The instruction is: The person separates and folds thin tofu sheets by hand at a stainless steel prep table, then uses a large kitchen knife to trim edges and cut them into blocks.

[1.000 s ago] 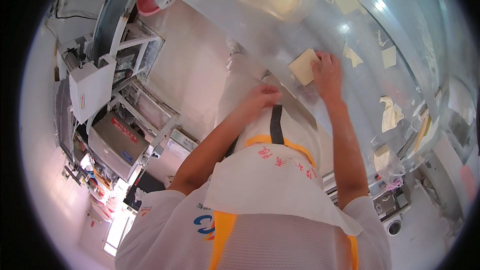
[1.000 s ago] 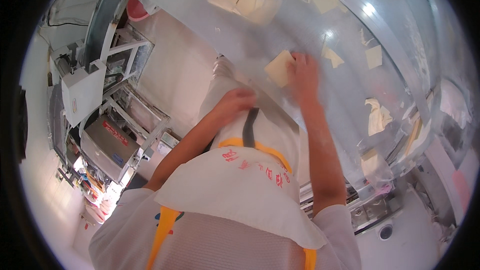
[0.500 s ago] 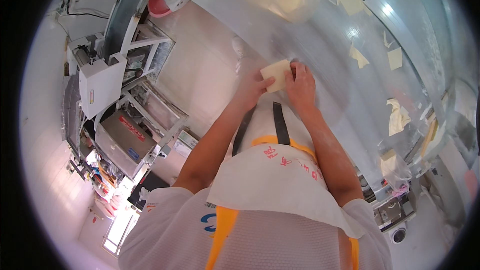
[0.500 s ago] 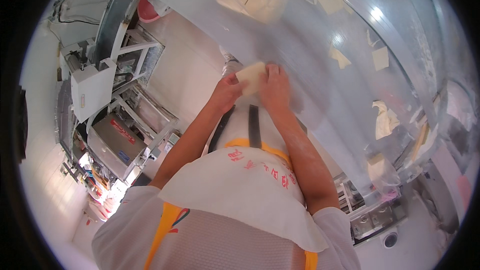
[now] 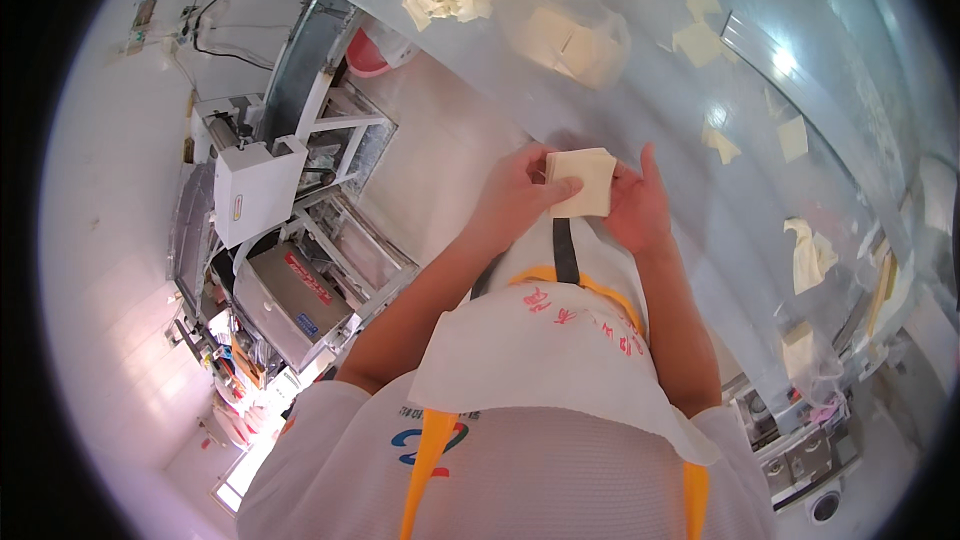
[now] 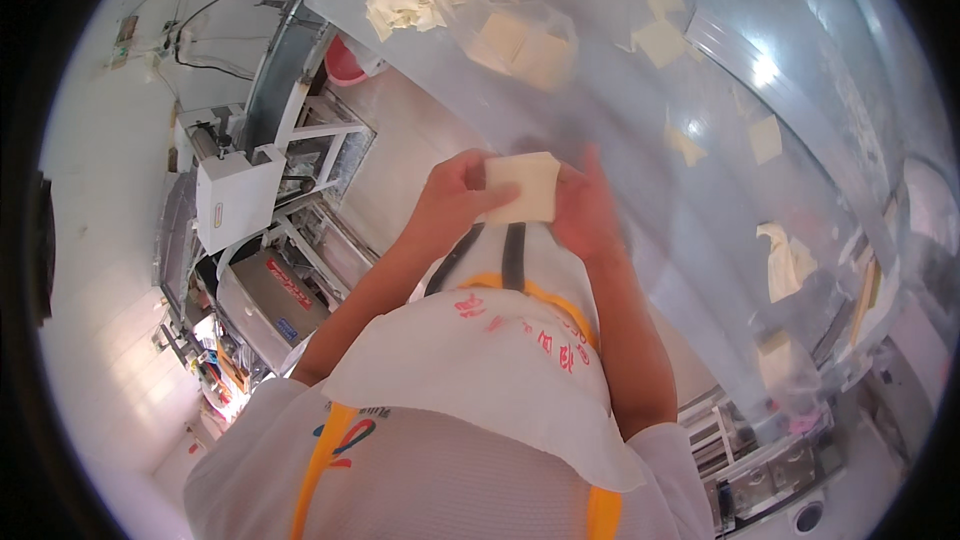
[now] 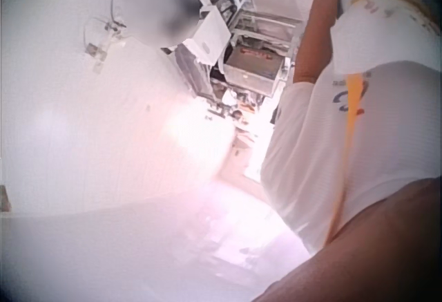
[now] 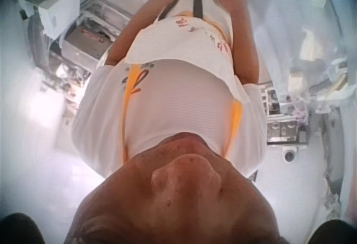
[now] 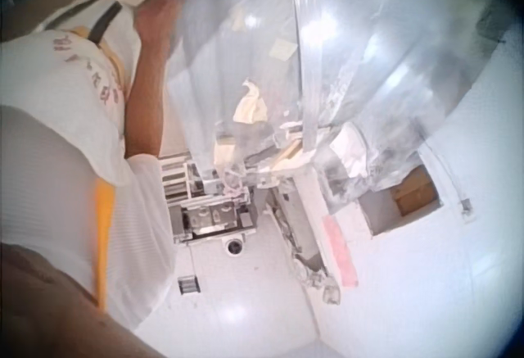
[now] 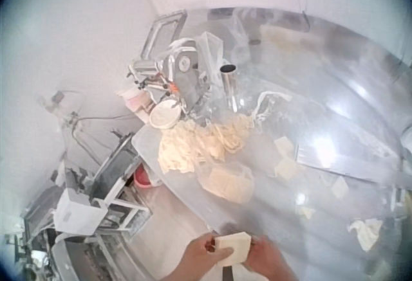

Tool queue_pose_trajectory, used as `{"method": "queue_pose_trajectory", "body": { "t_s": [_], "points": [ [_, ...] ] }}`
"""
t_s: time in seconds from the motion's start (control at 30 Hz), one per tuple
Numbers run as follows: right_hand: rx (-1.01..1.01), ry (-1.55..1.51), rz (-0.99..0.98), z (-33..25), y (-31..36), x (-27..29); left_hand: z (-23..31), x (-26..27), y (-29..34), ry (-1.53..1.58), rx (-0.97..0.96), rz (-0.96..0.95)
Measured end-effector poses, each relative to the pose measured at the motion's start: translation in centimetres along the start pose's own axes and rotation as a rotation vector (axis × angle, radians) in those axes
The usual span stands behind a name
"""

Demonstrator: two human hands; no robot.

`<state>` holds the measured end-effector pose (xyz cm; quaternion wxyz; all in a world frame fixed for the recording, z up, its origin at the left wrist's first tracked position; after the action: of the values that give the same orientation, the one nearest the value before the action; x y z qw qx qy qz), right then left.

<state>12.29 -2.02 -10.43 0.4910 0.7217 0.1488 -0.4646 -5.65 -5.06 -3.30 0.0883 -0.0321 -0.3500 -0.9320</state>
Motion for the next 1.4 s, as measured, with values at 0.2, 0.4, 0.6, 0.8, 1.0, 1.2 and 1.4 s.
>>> {"method": "queue_pose_trajectory", "body": {
  "t_s": [0.2, 0.4, 0.6, 0.8, 1.0, 1.2, 1.4],
  "points": [
    [0.343, 0.742, 0.257, -3.9, 2.2, -3.9, 3.1, 0.8, -2.0, -0.084, -0.073, 0.066],
    [0.690, 1.217, 0.411, -9.9, 4.3, -16.2, 10.5, 6.8, -10.6, -0.519, -0.870, 0.808],
    [0.827, 1.853, 0.534, -12.5, -2.6, -25.3, 11.5, 9.4, -18.8, 0.018, -0.430, 0.263],
    [0.801, 2.319, 0.397, -10.2, -12.8, -18.5, 12.5, 9.3, -18.6, 0.284, -0.278, 0.039],
    [0.491, 2.414, 0.487, -8.8, -17.7, -15.1, 12.9, 10.6, -18.4, 0.319, -0.190, -0.090],
    [-0.028, 2.077, 0.220, -12.1, -21.4, -17.5, 13.2, 11.1, -18.6, 0.398, -0.093, -0.148],
    [-0.050, 2.106, 0.385, -12.9, -24.4, -13.7, 13.4, 11.5, -19.3, 0.387, -0.042, -0.133]
  ]
}}
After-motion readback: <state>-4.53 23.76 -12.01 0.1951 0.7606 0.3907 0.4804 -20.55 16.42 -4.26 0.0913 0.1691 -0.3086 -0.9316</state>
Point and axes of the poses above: each hand's wrist, its own y-axis away from the middle knuckle, its own x-axis out of the back of the hand, z = x × y, the point moved 4 cm from there along -y, towards the middle knuckle, and after that the axes turned 7 degrees about z, right-handed, at the moved point
